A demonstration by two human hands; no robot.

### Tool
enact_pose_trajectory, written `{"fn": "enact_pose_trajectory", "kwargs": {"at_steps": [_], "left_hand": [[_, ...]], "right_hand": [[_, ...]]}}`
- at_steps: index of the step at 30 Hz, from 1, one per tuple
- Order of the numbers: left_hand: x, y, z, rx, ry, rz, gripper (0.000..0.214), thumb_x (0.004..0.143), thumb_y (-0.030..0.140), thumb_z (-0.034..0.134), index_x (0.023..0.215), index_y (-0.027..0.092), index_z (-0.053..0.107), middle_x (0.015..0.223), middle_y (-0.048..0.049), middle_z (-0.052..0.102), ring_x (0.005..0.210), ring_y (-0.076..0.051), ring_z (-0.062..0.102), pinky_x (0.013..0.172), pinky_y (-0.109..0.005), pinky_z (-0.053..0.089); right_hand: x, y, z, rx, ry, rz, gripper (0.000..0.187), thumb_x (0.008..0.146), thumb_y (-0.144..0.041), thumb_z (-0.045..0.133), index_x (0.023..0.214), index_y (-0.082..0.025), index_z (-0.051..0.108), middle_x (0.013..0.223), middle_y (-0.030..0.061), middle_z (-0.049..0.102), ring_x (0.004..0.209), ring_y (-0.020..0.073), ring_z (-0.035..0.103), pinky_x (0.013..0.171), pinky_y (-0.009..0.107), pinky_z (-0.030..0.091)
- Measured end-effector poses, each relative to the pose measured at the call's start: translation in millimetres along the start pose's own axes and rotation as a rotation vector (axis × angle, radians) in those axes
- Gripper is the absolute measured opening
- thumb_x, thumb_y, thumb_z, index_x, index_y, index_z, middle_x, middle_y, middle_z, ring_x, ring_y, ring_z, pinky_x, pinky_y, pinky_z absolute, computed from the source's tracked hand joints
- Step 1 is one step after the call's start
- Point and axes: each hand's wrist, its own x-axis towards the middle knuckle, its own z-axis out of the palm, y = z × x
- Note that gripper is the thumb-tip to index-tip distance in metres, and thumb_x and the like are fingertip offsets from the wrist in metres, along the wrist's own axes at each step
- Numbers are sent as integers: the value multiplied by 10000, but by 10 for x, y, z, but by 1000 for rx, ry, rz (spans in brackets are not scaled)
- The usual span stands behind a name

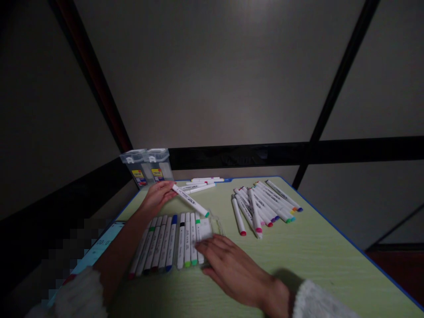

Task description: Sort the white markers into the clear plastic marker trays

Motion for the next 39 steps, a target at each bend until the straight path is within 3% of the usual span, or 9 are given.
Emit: {"fn": "enact_pose_trajectory", "kwargs": {"at_steps": [8, 15, 21, 27, 39], "left_hand": [[-41, 1, 37, 47, -55, -26, 30, 731, 114, 580, 708, 95, 572, 628, -21, 631, 534, -74, 589, 568, -183, 499], [-87, -25, 101, 97, -175, -60, 47, 719, 127, 600, 727, 81, 595, 616, -28, 631, 519, -79, 581, 532, -185, 479], [-123, -90, 151, 128, -239, -57, 190, 639, 239, 691, 724, 91, 609, 649, -28, 640, 560, -91, 584, 574, -212, 479], [-151, -159, 192, 148, -286, -51, 298, 586, 322, 719, 735, 89, 608, 648, -18, 632, 558, -86, 579, 584, -214, 480], [-155, -337, 290, 235, -294, -58, 251, 616, 277, 680, 746, 130, 525, 532, 40, 577, 453, -68, 549, 487, -192, 469]], "right_hand": [[-46, 60, 73, -80, 232, -44, 227, 890, -155, 320, 992, -140, 522, 849, 78, 604, 792, 186, 548, 739, 364, 462], [-55, 120, 121, -79, 363, 16, 180, 887, -155, 338, 924, -151, 514, 784, 68, 583, 751, 187, 539, 704, 345, 440], [-59, 119, 131, -31, 360, 26, 152, 900, -194, 352, 872, -162, 498, 774, 50, 579, 731, 169, 526, 690, 316, 425], [-64, 120, 145, -42, 363, 28, 250, 917, -266, 345, 745, -171, 498, 677, 27, 553, 647, 151, 506, 630, 289, 397], [-57, 79, 139, -95, 308, 20, 353, 930, -331, 284, 718, -168, 513, 653, 30, 563, 609, 153, 515, 584, 271, 383]]}}
